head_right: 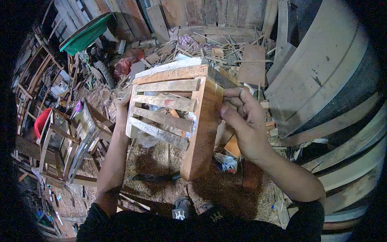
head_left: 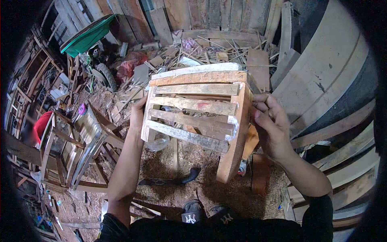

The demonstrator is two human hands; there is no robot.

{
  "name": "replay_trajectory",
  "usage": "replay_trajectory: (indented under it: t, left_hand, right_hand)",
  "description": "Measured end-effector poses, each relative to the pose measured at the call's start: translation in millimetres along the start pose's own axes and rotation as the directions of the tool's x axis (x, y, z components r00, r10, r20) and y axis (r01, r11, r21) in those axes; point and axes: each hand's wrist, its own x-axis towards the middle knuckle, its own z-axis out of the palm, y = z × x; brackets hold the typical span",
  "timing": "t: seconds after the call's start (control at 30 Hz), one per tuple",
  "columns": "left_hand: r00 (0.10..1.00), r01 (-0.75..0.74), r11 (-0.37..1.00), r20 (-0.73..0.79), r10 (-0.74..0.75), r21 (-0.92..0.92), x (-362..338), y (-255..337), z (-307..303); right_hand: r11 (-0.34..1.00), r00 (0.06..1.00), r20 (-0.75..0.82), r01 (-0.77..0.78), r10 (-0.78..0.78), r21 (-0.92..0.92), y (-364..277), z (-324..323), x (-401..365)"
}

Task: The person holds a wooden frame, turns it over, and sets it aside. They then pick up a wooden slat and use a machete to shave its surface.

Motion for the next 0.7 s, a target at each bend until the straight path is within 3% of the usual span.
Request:
replay_trajectory:
  t: [0.07, 0.1, 0.17, 0.2, 0.27, 0.47, 0.63, 0.7]
  left_hand:
    - [0.977, 0.109, 0.988, 0.193, -0.087, -0.106, -0.2, 3.0, -6.9]
    - [0.978, 0.092, 0.990, 0.198, -0.070, -0.102, 3.6, 5.0, -8.7]
    - [0.982, 0.076, 0.990, 0.182, -0.054, -0.117, 2.0, 3.2, -8.8]
    - [1.000, 0.016, 0.996, 0.019, -0.014, -0.092, -5.9, 0.0, 14.8]
    - [1.000, 0.015, 0.995, 0.029, -0.013, -0.095, -8.2, 0.8, 19.5]
    - [1.000, 0.010, 0.998, 0.029, -0.008, -0.064, -9.1, 2.5, 18.2]
    - [0.998, 0.040, 0.998, 0.042, -0.038, -0.043, -11.7, 6.2, 19.5]
    - [1.000, -0.023, 0.999, -0.008, 0.023, -0.048, -14.0, 7.6, 27.8]
  right_hand:
    - [0.999, 0.999, 0.029, 0.036, -0.035, -0.027, -4.9, 3.0, -2.3]
    - [0.998, 0.998, 0.041, 0.050, -0.049, -0.027, -4.0, 4.3, 0.3]
    - [0.992, 0.991, 0.055, 0.124, -0.123, -0.034, -4.3, 7.7, -2.3]
    - [0.992, 0.991, 0.057, 0.124, -0.122, -0.032, -6.3, 5.3, -3.0]
    - [0.987, 0.990, 0.106, 0.111, -0.098, -0.118, -10.3, 1.7, -4.8]
    - [0.993, 0.993, 0.043, 0.110, -0.108, -0.051, -12.2, 6.6, -7.6]
    - [0.987, 0.987, 0.084, 0.141, -0.134, -0.079, -12.2, 0.7, -8.3]
    - [0.984, 0.984, 0.092, 0.161, -0.153, -0.083, -12.2, 0.5, -8.1]
